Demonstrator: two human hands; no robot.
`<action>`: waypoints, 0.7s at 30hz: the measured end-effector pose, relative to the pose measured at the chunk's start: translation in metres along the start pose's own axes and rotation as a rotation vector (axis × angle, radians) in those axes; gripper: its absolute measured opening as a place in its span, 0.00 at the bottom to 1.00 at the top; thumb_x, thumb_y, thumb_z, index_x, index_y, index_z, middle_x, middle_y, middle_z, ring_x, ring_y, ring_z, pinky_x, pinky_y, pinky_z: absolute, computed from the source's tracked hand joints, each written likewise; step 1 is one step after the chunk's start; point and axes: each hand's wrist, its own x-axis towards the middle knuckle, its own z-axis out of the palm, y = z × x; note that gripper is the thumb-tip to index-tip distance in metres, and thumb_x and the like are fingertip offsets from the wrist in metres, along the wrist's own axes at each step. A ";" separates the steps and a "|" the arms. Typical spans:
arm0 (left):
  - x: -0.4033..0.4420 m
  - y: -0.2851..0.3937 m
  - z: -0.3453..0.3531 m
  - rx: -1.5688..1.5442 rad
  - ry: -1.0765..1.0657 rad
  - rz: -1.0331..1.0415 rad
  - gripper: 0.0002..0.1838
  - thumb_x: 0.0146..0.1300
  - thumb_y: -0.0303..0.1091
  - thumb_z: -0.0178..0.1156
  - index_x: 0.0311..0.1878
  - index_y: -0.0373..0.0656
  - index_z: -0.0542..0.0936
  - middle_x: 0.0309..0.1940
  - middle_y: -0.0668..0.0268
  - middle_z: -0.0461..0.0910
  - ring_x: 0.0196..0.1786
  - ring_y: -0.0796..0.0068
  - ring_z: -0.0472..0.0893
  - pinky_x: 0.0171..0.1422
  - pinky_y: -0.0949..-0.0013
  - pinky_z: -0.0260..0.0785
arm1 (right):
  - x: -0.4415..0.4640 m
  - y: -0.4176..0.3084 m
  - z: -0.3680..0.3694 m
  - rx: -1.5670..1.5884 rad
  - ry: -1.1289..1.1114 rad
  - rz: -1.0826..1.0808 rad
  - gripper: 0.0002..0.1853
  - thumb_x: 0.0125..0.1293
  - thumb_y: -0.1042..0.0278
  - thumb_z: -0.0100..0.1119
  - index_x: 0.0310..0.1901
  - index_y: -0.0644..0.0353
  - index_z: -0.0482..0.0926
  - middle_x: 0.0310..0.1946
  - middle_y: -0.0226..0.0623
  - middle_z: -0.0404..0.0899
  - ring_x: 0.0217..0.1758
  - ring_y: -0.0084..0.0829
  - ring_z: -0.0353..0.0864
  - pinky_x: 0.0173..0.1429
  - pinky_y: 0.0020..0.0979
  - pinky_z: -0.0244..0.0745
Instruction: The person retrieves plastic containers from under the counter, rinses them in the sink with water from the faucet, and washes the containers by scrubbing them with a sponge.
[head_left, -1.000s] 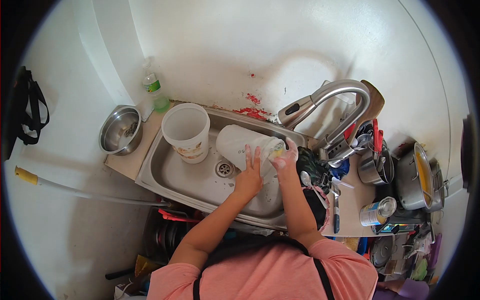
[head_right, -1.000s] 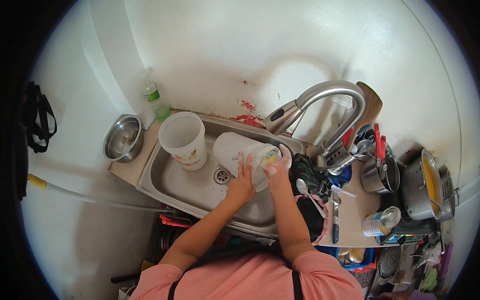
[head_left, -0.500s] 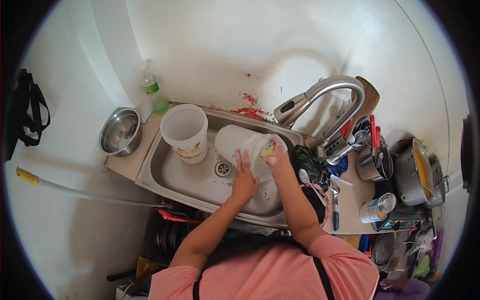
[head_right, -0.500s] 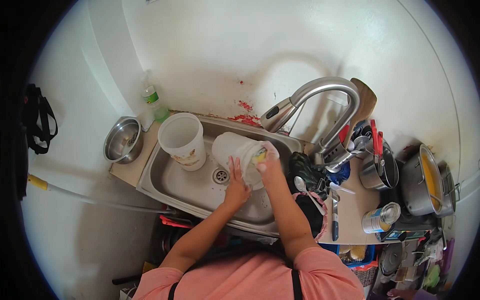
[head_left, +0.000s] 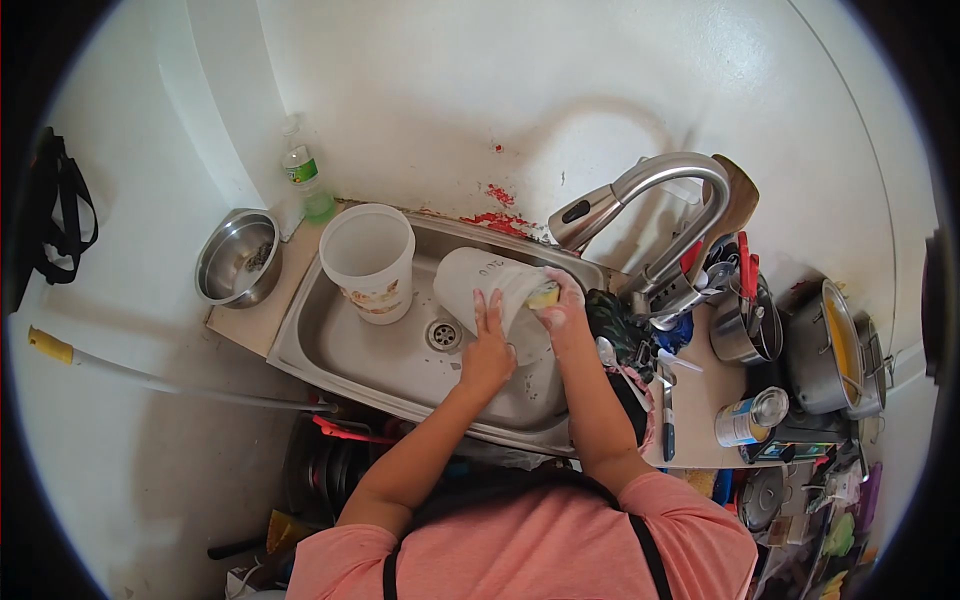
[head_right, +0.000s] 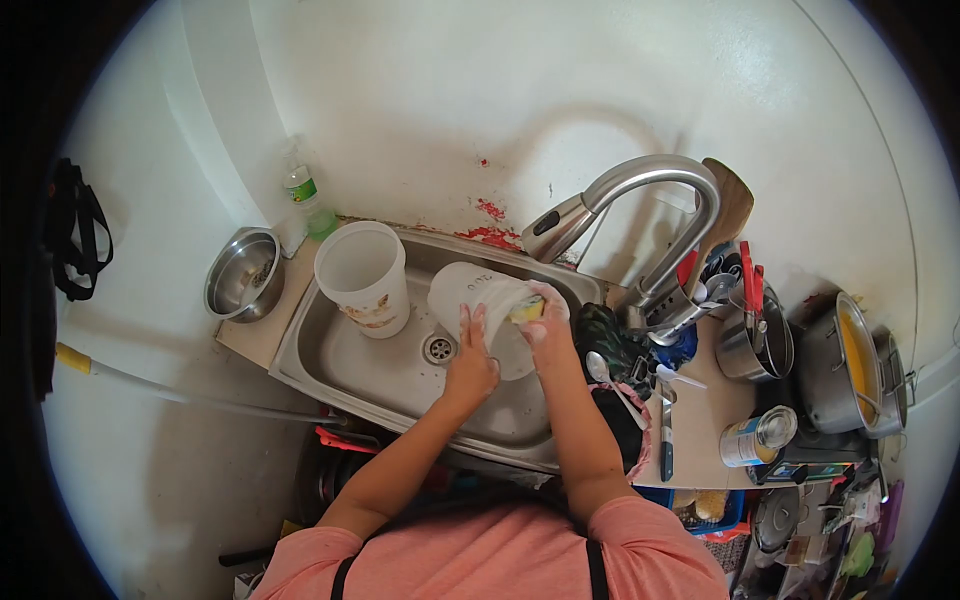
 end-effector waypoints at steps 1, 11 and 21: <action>-0.001 0.000 0.003 -0.007 -0.002 0.012 0.47 0.48 0.24 0.54 0.71 0.51 0.42 0.71 0.46 0.35 0.37 0.37 0.77 0.38 0.49 0.72 | 0.002 0.001 -0.006 -0.020 0.027 -0.037 0.13 0.57 0.70 0.55 0.45 0.57 0.75 0.38 0.36 0.78 0.41 0.35 0.79 0.50 0.35 0.75; 0.004 0.001 -0.005 0.002 -0.066 -0.034 0.48 0.45 0.23 0.54 0.71 0.49 0.43 0.71 0.44 0.34 0.42 0.34 0.75 0.41 0.50 0.73 | -0.017 0.030 -0.005 -0.261 -0.035 -0.077 0.11 0.57 0.66 0.55 0.41 0.57 0.76 0.38 0.34 0.78 0.42 0.33 0.79 0.48 0.33 0.74; 0.001 -0.008 -0.008 -0.132 0.022 -0.056 0.48 0.45 0.22 0.55 0.70 0.47 0.44 0.70 0.43 0.37 0.58 0.35 0.66 0.48 0.51 0.72 | -0.028 0.052 -0.002 -0.392 -0.262 -0.095 0.18 0.57 0.73 0.49 0.51 0.61 0.72 0.46 0.38 0.77 0.51 0.35 0.77 0.58 0.38 0.70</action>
